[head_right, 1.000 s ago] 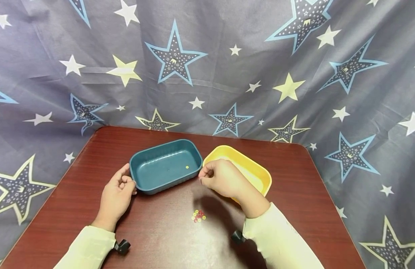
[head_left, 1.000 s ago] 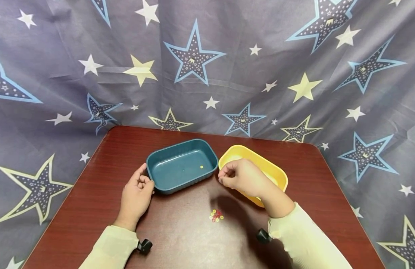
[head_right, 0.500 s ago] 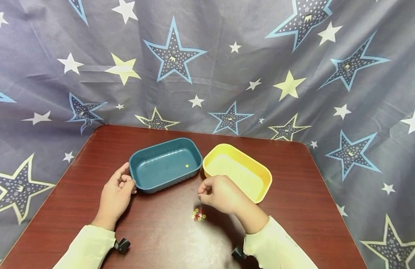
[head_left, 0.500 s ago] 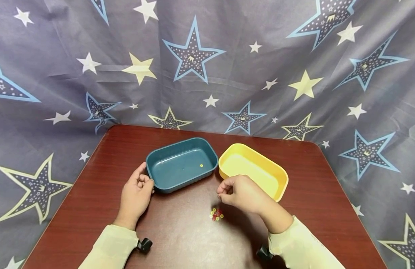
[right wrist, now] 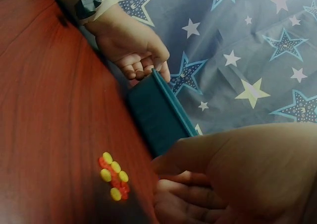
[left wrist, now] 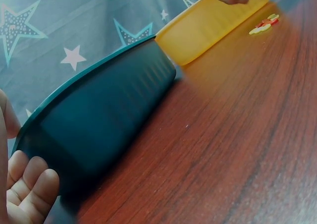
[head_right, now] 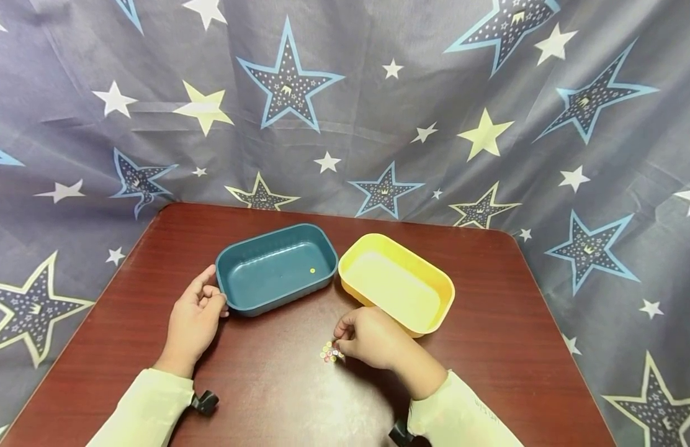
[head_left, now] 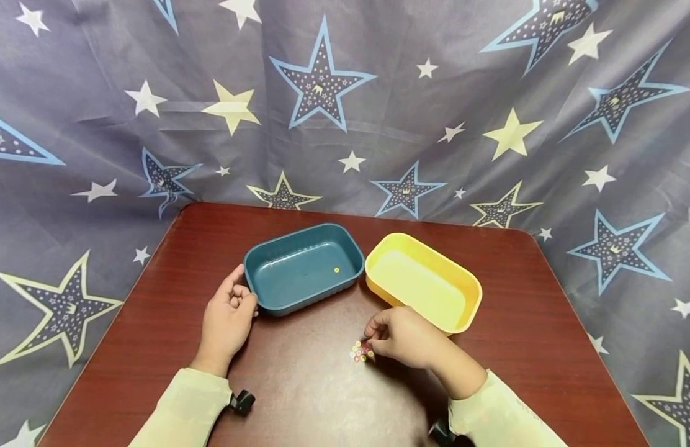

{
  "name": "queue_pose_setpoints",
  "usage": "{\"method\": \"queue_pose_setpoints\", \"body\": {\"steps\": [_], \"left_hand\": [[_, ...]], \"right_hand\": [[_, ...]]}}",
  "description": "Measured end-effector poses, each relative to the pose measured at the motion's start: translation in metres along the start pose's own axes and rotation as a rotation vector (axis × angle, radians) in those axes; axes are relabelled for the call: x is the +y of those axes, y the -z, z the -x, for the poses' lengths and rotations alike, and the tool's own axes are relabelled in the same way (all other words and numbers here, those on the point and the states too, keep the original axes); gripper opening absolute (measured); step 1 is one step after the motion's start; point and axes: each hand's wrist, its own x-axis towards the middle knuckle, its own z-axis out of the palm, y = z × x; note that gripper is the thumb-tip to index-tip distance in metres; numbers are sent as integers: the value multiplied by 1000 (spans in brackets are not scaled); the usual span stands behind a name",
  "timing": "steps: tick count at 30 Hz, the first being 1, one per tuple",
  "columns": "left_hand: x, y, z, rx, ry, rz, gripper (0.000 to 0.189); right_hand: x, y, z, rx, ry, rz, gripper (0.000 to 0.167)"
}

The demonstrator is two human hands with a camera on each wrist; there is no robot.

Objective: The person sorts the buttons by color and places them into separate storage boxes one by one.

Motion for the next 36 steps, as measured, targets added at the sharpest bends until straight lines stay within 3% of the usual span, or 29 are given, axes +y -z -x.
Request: {"method": "queue_pose_setpoints", "body": {"steps": [7,16,36], "left_hand": [[1,-2,-3,3,-9,19,59],[1,-3,-3,-4,-18,33,58],[-4,-1,0,0,-18,15,59]], "right_hand": [[6,-5,4,-1,13,49,9],[14,-19,9,31,41,9,14],[18,-32,8,91,53,56,13]]}}
